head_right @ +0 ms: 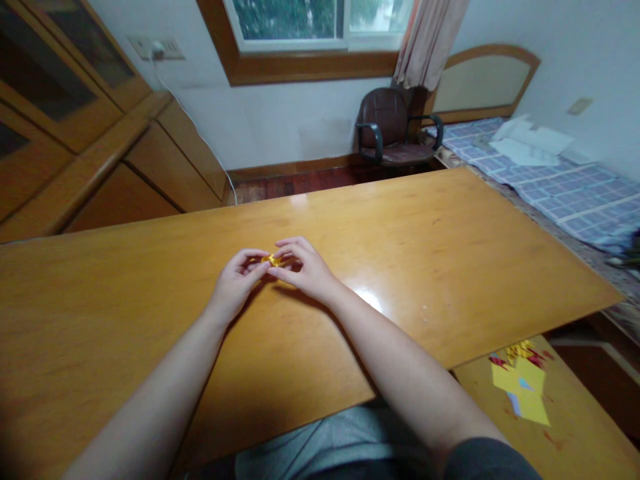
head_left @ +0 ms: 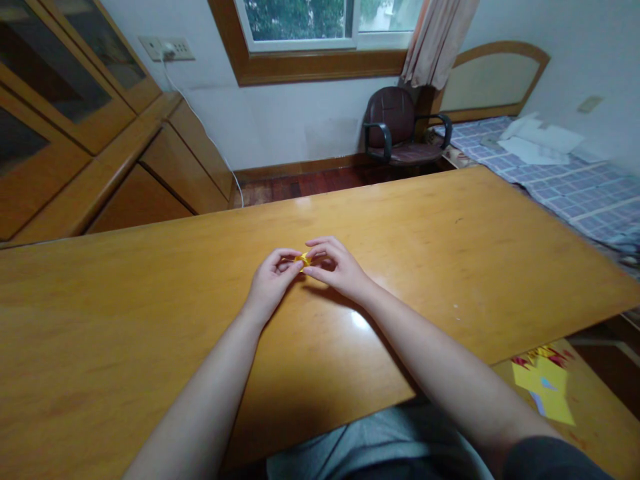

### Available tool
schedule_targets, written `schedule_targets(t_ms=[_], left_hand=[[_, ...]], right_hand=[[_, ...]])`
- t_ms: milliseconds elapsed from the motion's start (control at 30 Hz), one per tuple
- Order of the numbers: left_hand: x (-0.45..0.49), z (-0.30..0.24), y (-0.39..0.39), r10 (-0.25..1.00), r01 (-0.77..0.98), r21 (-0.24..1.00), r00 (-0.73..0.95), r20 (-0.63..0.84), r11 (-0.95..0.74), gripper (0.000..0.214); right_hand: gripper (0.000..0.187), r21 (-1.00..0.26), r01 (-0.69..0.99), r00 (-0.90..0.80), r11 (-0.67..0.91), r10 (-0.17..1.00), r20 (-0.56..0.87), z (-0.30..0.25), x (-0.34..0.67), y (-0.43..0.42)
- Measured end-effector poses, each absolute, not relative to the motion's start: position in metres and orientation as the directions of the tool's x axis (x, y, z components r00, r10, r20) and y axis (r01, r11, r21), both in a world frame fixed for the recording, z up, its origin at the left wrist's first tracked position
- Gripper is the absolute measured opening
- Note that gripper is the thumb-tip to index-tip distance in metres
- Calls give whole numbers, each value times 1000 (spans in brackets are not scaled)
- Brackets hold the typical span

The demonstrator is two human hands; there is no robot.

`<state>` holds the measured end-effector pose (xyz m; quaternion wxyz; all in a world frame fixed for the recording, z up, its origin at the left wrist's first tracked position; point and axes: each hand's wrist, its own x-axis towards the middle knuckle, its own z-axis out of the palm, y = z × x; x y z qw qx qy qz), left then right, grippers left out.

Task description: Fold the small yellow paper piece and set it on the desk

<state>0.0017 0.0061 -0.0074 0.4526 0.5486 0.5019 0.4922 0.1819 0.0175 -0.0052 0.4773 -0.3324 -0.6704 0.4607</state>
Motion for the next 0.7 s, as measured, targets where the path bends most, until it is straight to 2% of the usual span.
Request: schedule_targets(t_ms=[500,700], left_hand=[[1,-13,5,987,107,981,13,160,-161,27],[1,-12,5,973,141,963,18,228,-228,23]], right_hand=[[7,-897,56,-261,438,874,410,-11,179,19],[8,-927,56,-266,372,900,345,-10,178,19]])
